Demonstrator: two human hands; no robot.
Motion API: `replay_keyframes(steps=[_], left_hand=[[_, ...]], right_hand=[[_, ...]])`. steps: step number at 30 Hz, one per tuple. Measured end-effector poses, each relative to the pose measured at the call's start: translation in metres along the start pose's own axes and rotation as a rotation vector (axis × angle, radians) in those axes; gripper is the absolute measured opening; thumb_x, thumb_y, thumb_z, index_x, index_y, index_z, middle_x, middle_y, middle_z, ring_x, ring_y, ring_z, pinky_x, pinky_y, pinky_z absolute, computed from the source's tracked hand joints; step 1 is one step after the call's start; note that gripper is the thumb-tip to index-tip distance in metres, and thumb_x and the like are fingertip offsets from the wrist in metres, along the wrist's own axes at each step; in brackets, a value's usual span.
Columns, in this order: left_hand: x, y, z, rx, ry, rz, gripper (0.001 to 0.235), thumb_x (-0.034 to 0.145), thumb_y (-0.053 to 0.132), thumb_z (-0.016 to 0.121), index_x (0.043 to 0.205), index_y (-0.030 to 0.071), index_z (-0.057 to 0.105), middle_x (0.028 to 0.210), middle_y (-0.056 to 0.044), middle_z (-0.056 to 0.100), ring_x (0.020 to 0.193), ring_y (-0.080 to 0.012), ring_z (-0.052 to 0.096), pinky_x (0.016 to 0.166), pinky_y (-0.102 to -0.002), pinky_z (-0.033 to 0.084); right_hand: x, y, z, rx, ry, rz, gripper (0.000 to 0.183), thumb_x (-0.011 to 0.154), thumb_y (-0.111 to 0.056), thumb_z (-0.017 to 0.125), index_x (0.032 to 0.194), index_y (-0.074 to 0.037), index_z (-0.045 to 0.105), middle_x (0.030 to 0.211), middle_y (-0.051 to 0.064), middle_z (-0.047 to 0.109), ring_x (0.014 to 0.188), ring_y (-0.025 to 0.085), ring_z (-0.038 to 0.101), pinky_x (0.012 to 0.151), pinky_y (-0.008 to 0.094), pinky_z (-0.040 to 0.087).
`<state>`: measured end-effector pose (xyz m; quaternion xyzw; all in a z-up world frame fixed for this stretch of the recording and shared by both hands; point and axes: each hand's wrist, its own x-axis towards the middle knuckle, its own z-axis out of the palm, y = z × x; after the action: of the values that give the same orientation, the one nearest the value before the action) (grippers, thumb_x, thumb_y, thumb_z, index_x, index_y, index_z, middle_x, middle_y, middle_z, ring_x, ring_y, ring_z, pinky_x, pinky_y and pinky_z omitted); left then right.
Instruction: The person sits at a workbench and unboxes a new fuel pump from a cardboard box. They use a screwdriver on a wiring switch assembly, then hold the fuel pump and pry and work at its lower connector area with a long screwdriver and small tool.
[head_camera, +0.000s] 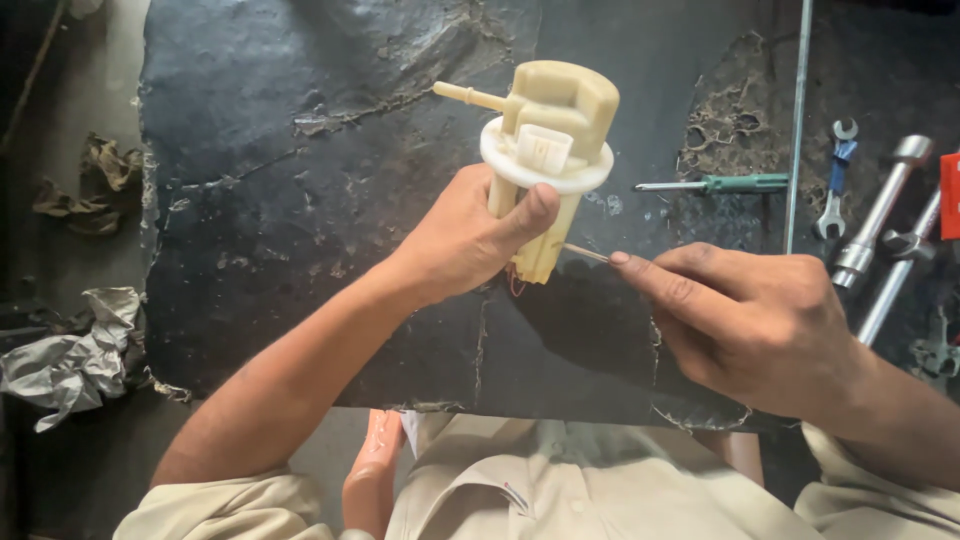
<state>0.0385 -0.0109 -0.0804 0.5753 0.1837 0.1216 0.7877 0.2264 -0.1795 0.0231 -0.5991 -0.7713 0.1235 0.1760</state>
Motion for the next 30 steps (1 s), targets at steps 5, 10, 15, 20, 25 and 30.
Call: replay_keyframes(steps=[5,10,15,20,25,30], left_hand=[[-0.002,0.005,0.005,0.079,0.041,-0.009,0.073,0.088,0.071,0.058,0.117,0.004,0.068,0.090,-0.003,0.070,0.076,-0.0094,0.070,0.060,-0.027,0.059],[-0.005,0.001,0.010,0.095,0.108,0.067,0.071,0.091,0.069,0.061,0.122,0.004,0.066,0.101,-0.003,0.071,0.090,-0.0101,0.069,0.075,-0.029,0.060],[-0.006,-0.001,0.013,0.127,0.171,0.129,0.071,0.094,0.068,0.061,0.127,0.005,0.064,0.107,-0.002,0.072,0.098,-0.0105,0.070,0.083,-0.029,0.060],[-0.007,0.010,0.011,0.157,0.136,0.117,0.062,0.087,0.049,0.078,0.130,0.007,0.064,0.111,-0.002,0.072,0.102,-0.0129,0.071,0.090,-0.031,0.059],[-0.006,0.009,0.008,0.244,0.071,0.212,0.085,0.073,0.028,0.095,0.143,0.006,0.051,0.132,-0.007,0.064,0.124,-0.0193,0.063,0.109,-0.036,0.052],[-0.005,0.002,0.007,0.225,0.053,0.195,0.092,0.072,0.020,0.093,0.149,0.007,0.044,0.140,-0.009,0.060,0.134,-0.0210,0.059,0.117,-0.038,0.050]], right_hand=[[0.000,-0.001,-0.001,-0.060,-0.026,-0.024,0.050,0.069,0.004,0.073,0.118,-0.006,0.075,0.093,0.009,0.074,0.068,0.020,0.071,0.057,0.032,0.058],[-0.001,-0.004,0.000,-0.113,-0.018,-0.041,0.049,0.069,0.003,0.074,0.117,-0.007,0.077,0.091,0.009,0.074,0.068,0.020,0.071,0.056,0.033,0.056],[-0.004,-0.006,0.000,-0.154,0.009,-0.048,0.046,0.071,0.002,0.075,0.116,-0.005,0.076,0.091,0.009,0.074,0.069,0.019,0.070,0.056,0.033,0.055],[-0.002,-0.006,-0.002,-0.137,0.006,-0.048,0.046,0.071,0.002,0.074,0.117,-0.004,0.075,0.091,0.009,0.073,0.069,0.019,0.070,0.057,0.032,0.056],[-0.007,-0.003,-0.007,-0.144,-0.007,-0.050,0.049,0.070,0.000,0.074,0.118,-0.005,0.075,0.092,0.010,0.073,0.071,0.019,0.071,0.057,0.031,0.056],[-0.011,-0.001,-0.009,-0.155,-0.028,-0.034,0.049,0.071,0.000,0.075,0.120,-0.005,0.075,0.092,0.010,0.073,0.070,0.018,0.070,0.056,0.031,0.055]])
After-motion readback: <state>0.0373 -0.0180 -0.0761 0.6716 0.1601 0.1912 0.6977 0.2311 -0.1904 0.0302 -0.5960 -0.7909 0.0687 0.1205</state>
